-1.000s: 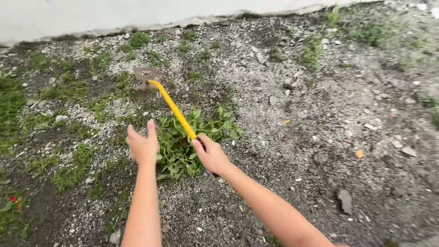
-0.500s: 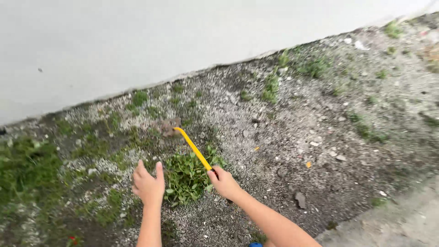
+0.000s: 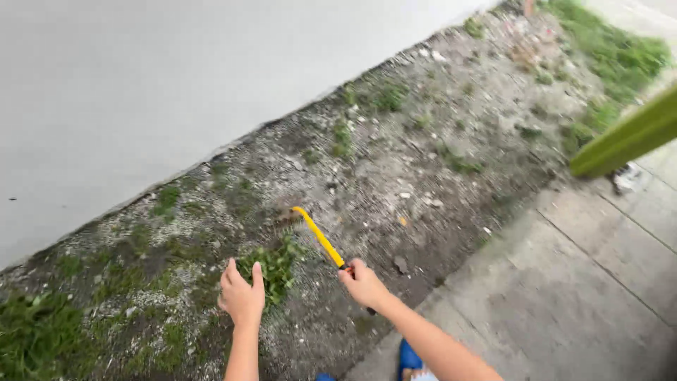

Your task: The person uses a small hand rake to pull out weeds from gravel and from cracks in the concrete walkway.

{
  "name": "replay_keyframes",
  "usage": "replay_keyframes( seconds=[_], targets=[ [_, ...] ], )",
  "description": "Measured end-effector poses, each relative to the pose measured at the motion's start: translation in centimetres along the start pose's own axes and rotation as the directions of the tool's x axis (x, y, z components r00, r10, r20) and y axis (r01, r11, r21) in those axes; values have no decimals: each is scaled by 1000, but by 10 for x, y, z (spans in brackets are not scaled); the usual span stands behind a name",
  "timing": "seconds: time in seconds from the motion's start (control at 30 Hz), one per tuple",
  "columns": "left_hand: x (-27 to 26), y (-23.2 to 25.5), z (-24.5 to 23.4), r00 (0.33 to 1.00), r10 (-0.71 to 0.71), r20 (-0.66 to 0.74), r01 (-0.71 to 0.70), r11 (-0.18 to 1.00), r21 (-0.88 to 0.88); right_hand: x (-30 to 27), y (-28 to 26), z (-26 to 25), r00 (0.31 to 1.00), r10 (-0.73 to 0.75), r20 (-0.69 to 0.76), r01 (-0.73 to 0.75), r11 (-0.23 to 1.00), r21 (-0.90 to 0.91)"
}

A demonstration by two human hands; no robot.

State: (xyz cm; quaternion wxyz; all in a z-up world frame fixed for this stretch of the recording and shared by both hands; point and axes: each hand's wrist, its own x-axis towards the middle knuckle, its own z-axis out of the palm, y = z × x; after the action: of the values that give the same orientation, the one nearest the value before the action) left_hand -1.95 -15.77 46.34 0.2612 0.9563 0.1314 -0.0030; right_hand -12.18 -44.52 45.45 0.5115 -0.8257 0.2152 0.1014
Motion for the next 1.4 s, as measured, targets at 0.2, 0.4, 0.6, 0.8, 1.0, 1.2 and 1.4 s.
replay_keyframes(
  seconds=[0.2,0.4,0.6,0.8,1.0,1.2,1.4],
  targets=[
    [-30,70,47,996,28,79,-29,999,17,-19,45,-77,999,3,-45,-3,1000,0],
    [-89,170,97,998,68,12,-67,996,-65,-38,72,-204,993,103,-63,-102,995,24],
    [-126,254,158,995,104,8,-103,990,-92,-17,153,-318,994,33,-109,-22,995,98],
    [-139,333,183,979,205,6,-202,969,-141,-15,159,-417,979,113,-171,-81,980,184],
    [-121,415,217,963,270,3,-266,949,-167,26,184,-495,954,149,-261,-70,954,292],
    [-83,495,283,970,244,23,-237,959,-156,105,208,-594,929,171,-329,-24,913,407],
    [-27,604,321,966,245,83,-232,963,-139,161,197,-688,922,270,-277,-160,918,363]
  ],
)
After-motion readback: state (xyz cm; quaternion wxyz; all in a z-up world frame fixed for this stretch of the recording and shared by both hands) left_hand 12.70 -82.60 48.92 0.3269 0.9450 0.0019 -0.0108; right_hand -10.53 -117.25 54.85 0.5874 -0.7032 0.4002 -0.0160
